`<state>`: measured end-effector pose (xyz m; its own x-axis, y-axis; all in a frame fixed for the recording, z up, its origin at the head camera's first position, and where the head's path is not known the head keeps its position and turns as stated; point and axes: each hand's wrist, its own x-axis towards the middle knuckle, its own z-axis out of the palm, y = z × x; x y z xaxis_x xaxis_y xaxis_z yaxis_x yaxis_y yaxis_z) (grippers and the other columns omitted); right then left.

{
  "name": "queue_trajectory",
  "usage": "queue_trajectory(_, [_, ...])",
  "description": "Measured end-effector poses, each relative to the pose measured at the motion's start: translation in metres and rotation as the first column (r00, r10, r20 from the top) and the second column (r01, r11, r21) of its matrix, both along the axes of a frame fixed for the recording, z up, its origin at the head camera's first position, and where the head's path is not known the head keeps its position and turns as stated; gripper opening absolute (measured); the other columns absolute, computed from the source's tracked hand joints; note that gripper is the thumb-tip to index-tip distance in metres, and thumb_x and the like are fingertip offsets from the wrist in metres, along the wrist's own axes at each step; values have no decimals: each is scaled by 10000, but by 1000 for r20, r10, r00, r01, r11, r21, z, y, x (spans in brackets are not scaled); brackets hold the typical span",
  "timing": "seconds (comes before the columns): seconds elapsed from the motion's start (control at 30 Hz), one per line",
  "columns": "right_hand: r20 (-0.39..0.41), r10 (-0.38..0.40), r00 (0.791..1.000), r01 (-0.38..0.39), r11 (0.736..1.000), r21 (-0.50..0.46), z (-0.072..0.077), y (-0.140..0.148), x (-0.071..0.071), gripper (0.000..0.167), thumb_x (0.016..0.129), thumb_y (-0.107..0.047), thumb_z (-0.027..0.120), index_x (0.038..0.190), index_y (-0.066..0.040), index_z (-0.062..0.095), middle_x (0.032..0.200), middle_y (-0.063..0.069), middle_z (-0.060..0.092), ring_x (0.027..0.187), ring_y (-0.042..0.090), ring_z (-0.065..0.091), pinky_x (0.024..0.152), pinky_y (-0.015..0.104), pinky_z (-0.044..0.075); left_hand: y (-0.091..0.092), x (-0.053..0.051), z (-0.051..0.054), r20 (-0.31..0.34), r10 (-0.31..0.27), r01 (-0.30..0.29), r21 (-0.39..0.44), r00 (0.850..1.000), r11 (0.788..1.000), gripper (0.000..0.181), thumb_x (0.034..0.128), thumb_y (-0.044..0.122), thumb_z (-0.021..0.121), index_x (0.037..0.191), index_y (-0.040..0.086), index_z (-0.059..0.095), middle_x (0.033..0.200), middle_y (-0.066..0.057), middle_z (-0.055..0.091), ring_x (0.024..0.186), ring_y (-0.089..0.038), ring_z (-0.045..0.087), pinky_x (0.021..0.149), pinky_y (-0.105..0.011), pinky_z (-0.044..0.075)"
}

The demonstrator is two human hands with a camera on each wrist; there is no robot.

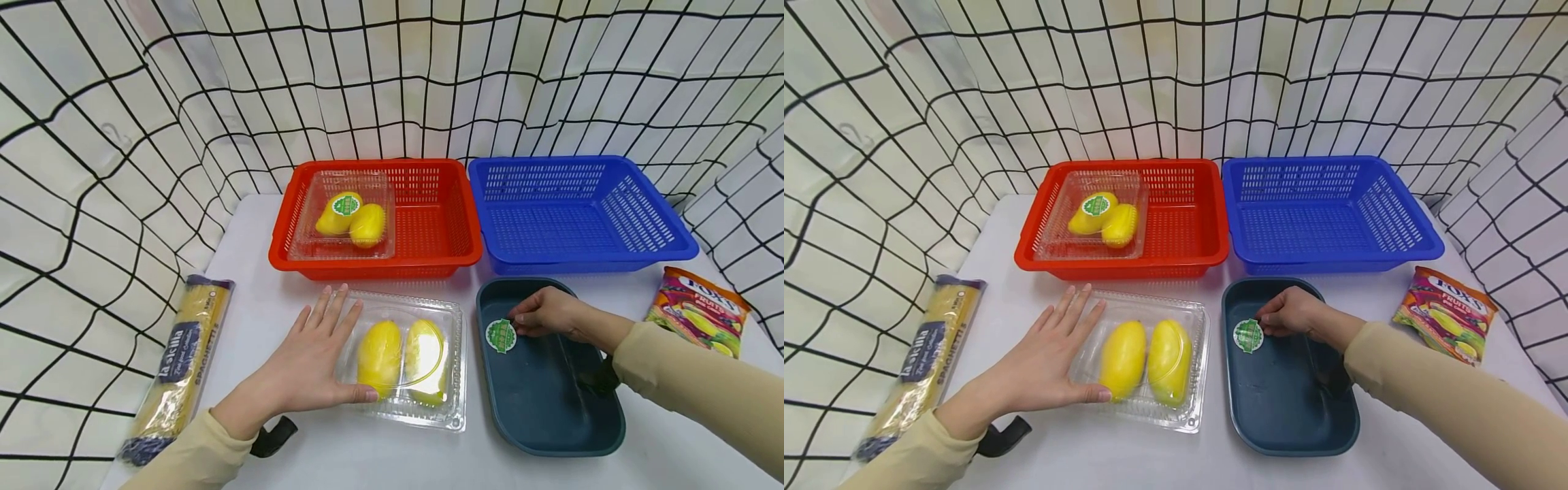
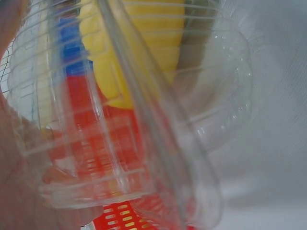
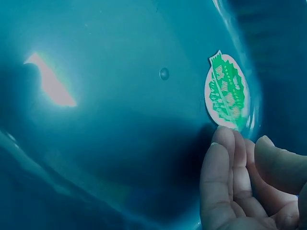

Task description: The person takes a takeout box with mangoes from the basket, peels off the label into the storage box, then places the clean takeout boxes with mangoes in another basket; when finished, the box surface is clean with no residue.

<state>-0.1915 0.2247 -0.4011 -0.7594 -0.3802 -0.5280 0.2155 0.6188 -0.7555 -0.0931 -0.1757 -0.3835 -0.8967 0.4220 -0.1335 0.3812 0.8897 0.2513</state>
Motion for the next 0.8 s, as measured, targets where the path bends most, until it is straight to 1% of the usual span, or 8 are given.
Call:
queue_trajectory(0.13, [-15, 2, 1000, -2, 1000, 4, 3, 2, 1, 306, 1010, 14, 571, 1252, 195, 617, 1100, 235, 744, 882, 125, 721, 875, 387, 626, 0, 0, 0, -4, 0, 0, -2, 1000, 1000, 1264, 713, 848, 644, 1625, 67, 250, 1719, -202, 99, 1585, -455, 65, 1211, -715, 199])
queue_trajectory(0.23, [-18, 14, 1000, -15, 1000, -17, 7, 3, 1, 320, 1022, -8, 562, 1270, 189, 605, 1160, 275, 720, 935, 167, 730, 909, 406, 613, 0, 1, -1, -6, 0, 0, -1, 1000, 1000, 1265, 712, 849, 645, 1626, 69, 249, 1719, -203, 99, 1585, -454, 64, 1210, -715, 201])
queue_trajectory(0.37, [-17, 23, 1000, -24, 997, -73, 14, 2, 2, 349, 1034, -39, 556, 1297, 189, 579, 1208, 298, 698, 980, 195, 736, 926, 385, 607, 0, 0, -1, 0, 6, -6, 7, 1000, 1000, 1263, 709, 836, 659, 1625, 68, 252, 1721, -199, 95, 1586, -454, 58, 1213, -714, 195])
queue_trajectory(0.47, [-39, 31, 999, -34, 994, -105, 21, -1, 4, 364, 1036, -74, 573, 1303, 173, 585, 1193, 278, 712, 995, 215, 741, 923, 360, 610, 1, 0, -1, 5, 8, -8, 16, 1000, 1000, 1258, 708, 823, 670, 1622, 64, 259, 1721, -198, 94, 1585, -457, 57, 1213, -715, 193])
queue_trajectory(0.57, [-91, 47, 995, -58, 992, -116, 33, -8, 5, 372, 1036, -127, 590, 1310, 124, 612, 1194, 249, 723, 1053, 275, 741, 948, 367, 600, 1, 1, -1, 1, 8, -8, 16, 1000, 1000, 1258, 708, 827, 666, 1621, 61, 262, 1720, -201, 99, 1584, -459, 64, 1208, -718, 203])
queue_trajectory(0.67, [-172, 69, 983, -88, 991, -105, 44, -22, 8, 366, 1033, -175, 608, 1310, 60, 645, 1202, 226, 727, 1109, 332, 723, 976, 398, 589, 1, 1, -2, -9, 10, -10, 14, 1000, 1000, 1257, 710, 831, 661, 1621, 63, 263, 1715, -209, 113, 1581, -466, 72, 1201, -722, 217])
queue_trajectory(0.73, [-238, 85, 968, -109, 990, -88, 49, -34, 11, 350, 1025, -195, 625, 1295, 24, 668, 1198, 204, 731, 1106, 335, 718, 975, 407, 591, 2, 1, -3, -13, 15, -15, 13, 1000, 1000, 1259, 710, 839, 653, 1622, 65, 261, 1712, -216, 122, 1580, -471, 72, 1200, -722, 219])
queue_trajectory(0.8, [-313, 113, 943, -139, 988, -63, 49, -46, 13, 338, 1016, -196, 641, 1282, 9, 679, 1199, 192, 730, 1085, 315, 711, 964, 413, 598, 3, 1, -4, -15, 20, -20, 17, 1000, 1000, 1258, 713, 845, 644, 1621, 63, 262, 1710, -222, 125, 1579, -476, 69, 1201, -721, 217])
